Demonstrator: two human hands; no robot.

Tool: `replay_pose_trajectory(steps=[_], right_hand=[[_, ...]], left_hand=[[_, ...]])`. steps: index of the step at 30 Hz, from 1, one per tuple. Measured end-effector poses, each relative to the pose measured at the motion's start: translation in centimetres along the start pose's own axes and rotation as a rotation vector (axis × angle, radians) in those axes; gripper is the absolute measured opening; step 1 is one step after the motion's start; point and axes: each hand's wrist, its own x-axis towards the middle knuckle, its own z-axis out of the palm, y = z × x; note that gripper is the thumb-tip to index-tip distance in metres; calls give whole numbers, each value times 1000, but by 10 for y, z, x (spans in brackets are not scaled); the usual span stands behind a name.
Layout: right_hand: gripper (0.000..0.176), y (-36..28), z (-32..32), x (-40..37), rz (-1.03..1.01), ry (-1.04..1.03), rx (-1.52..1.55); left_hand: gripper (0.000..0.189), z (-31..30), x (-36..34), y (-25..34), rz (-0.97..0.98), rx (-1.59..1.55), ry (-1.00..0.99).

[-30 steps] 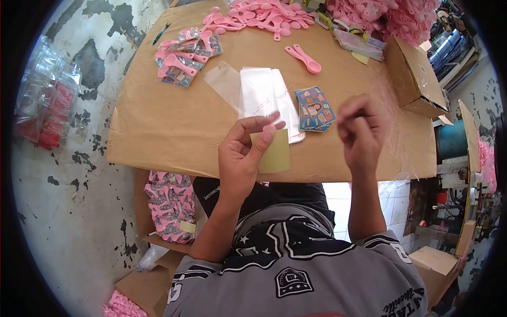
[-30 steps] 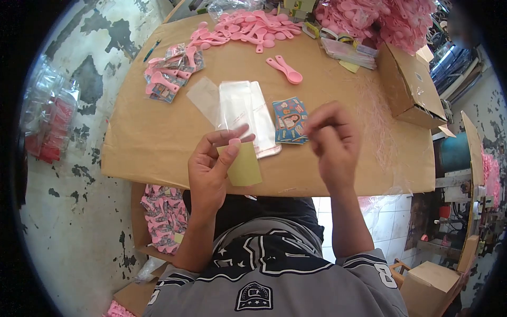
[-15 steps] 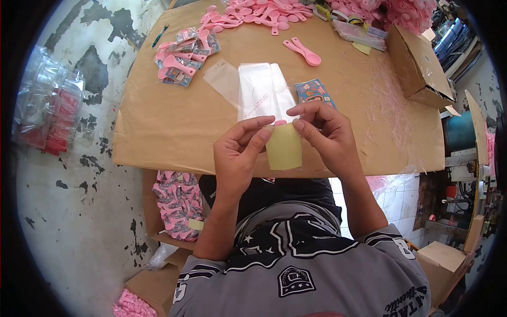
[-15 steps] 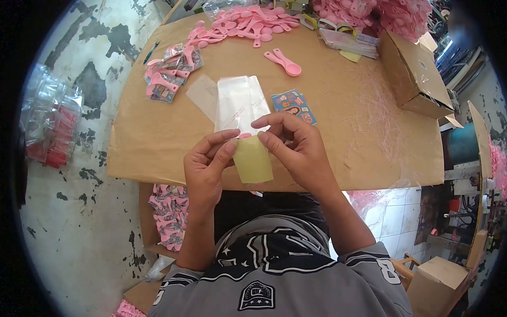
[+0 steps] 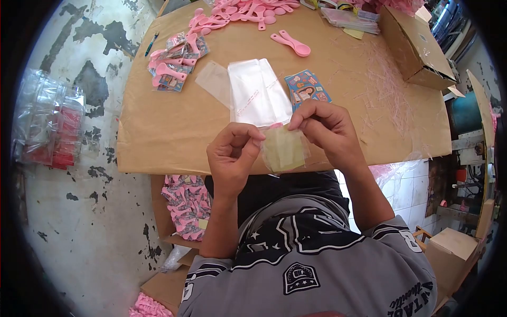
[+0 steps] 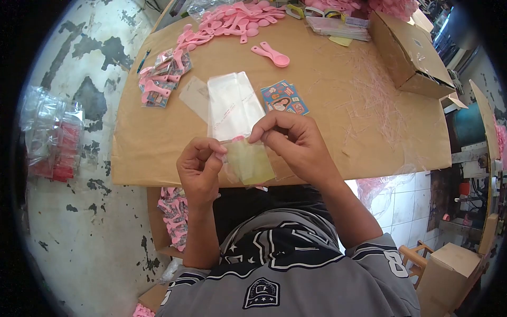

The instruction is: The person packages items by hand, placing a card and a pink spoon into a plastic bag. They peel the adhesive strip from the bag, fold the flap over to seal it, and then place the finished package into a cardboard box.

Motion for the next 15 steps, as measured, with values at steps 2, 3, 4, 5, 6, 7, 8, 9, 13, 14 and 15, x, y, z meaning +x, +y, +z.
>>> replay_pose_trajectory(steps=[2, 3, 4, 5, 6, 7, 8, 9, 13, 14, 15], right_hand=[[9, 1, -3, -1, 51, -10, 14], [8, 2, -2, -1, 51, -5, 12], [8, 2, 6, 0, 1, 20, -8], [8, 3, 12, 1, -50, 45, -28], [10, 3, 13, 2, -32, 35, -61], [13, 3, 14, 2, -15, 26, -95], [16, 3, 15, 3, 2, 15, -129], [20, 2, 17, 4, -4, 24, -98], [36, -4, 23, 8, -8, 42, -43], [39, -4, 24, 8, -4, 38, -46], [37, -4, 25, 8, -22, 28, -69]], left_hand=[[8, -2, -1, -1, -17, -16, 7], [9, -3, -1, -1, -19, -55, 10], [9, -3, -1, 0, -20, -94, 13], [10, -3, -1, 1, -22, -133, 16], [13, -2, -2, 3, -43, -80, 29], [15, -1, -4, 5, -65, -28, 41], [18, -1, -5, 6, -85, 25, 55], [23, -2, -6, 6, -91, -16, 54], [44, -3, -4, 13, -141, -126, 45], [50, -4, -4, 17, -159, -139, 45], [50, -8, -5, 20, -166, -117, 11]])
